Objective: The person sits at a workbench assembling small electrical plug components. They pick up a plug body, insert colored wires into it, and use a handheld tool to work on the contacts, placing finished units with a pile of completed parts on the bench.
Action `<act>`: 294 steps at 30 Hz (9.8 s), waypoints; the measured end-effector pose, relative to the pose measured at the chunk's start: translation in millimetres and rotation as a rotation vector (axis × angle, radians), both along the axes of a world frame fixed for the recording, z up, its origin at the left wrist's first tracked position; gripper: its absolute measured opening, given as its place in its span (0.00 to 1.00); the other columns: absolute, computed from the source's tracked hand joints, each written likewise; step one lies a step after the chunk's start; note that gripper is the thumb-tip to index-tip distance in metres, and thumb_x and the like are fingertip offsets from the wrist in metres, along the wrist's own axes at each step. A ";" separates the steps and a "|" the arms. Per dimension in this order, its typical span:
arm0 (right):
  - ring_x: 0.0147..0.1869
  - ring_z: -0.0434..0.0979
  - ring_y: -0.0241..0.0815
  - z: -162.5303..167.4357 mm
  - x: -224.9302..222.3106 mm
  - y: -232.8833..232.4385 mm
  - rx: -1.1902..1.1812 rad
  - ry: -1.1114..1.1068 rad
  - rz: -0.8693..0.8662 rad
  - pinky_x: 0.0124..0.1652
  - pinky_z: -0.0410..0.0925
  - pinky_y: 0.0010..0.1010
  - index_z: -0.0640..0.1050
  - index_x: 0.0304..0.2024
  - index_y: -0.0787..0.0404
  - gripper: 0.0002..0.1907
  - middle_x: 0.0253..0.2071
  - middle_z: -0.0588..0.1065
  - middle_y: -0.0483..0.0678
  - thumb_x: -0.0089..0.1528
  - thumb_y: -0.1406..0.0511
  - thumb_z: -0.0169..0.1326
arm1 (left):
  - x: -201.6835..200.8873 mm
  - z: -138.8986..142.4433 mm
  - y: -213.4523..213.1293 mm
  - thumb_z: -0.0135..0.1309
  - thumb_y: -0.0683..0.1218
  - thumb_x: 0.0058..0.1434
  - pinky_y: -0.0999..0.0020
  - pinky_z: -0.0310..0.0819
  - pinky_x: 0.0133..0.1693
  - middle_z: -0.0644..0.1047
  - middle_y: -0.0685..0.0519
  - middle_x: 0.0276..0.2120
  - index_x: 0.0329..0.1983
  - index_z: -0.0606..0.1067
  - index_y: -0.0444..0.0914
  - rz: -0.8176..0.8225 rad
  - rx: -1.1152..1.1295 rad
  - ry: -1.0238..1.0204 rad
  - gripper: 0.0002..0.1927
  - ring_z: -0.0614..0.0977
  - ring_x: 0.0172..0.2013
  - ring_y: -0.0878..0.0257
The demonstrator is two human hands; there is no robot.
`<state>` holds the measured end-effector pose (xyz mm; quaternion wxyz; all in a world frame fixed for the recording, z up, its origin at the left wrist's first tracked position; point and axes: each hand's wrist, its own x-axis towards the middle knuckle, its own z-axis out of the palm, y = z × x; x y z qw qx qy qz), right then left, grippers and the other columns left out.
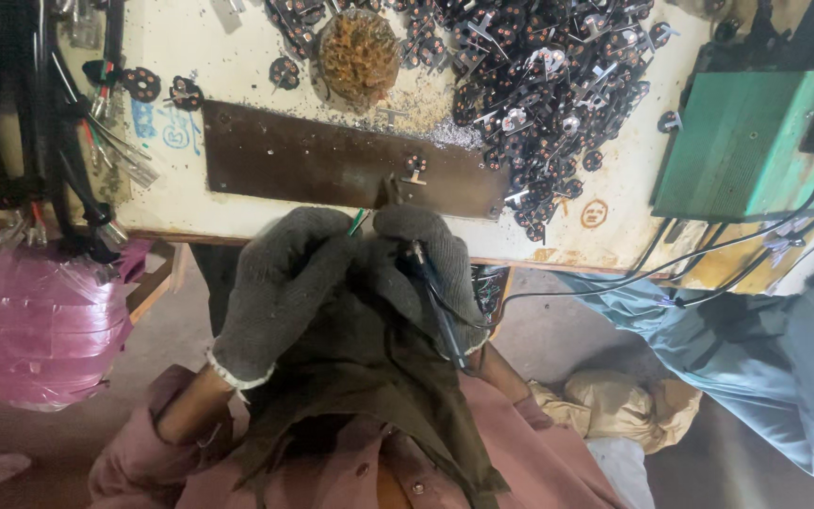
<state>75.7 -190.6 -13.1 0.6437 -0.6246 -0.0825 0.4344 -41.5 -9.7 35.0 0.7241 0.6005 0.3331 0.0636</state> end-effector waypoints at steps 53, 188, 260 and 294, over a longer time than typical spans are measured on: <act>0.50 0.85 0.42 15.3 39.3 45.2 -0.377 -0.987 0.165 0.51 0.76 0.33 0.79 0.52 0.61 0.17 0.46 0.81 0.50 0.63 0.63 0.66 | 38.8 -40.2 40.9 0.62 0.45 0.61 0.62 0.77 0.33 0.81 0.47 0.32 0.41 0.79 0.40 -0.298 0.459 0.005 0.07 0.85 0.31 0.54; 0.46 0.86 0.48 12.7 53.1 -0.9 -0.253 -0.810 0.320 0.49 0.77 0.34 0.82 0.46 0.61 0.10 0.42 0.82 0.51 0.61 0.67 0.63 | 52.3 -37.2 2.5 0.59 0.46 0.64 0.56 0.77 0.35 0.81 0.48 0.38 0.42 0.79 0.40 -0.223 0.738 0.101 0.07 0.83 0.35 0.49; 0.63 0.77 0.42 0.9 19.8 25.4 -0.069 -0.454 0.169 0.62 0.71 0.32 0.72 0.62 0.62 0.27 0.59 0.75 0.51 0.62 0.67 0.65 | 27.5 -21.4 18.6 0.55 0.42 0.69 0.72 0.70 0.34 0.76 0.58 0.31 0.44 0.74 0.35 -0.057 -0.308 0.078 0.05 0.74 0.32 0.71; 0.43 0.79 0.33 -4.8 25.4 22.5 -0.412 -0.383 0.045 0.41 0.74 0.25 0.80 0.45 0.62 0.09 0.41 0.78 0.44 0.62 0.71 0.61 | 25.2 -41.1 17.7 0.60 0.45 0.67 0.61 0.80 0.42 0.80 0.49 0.43 0.51 0.77 0.41 -0.209 0.449 -0.179 0.11 0.85 0.43 0.53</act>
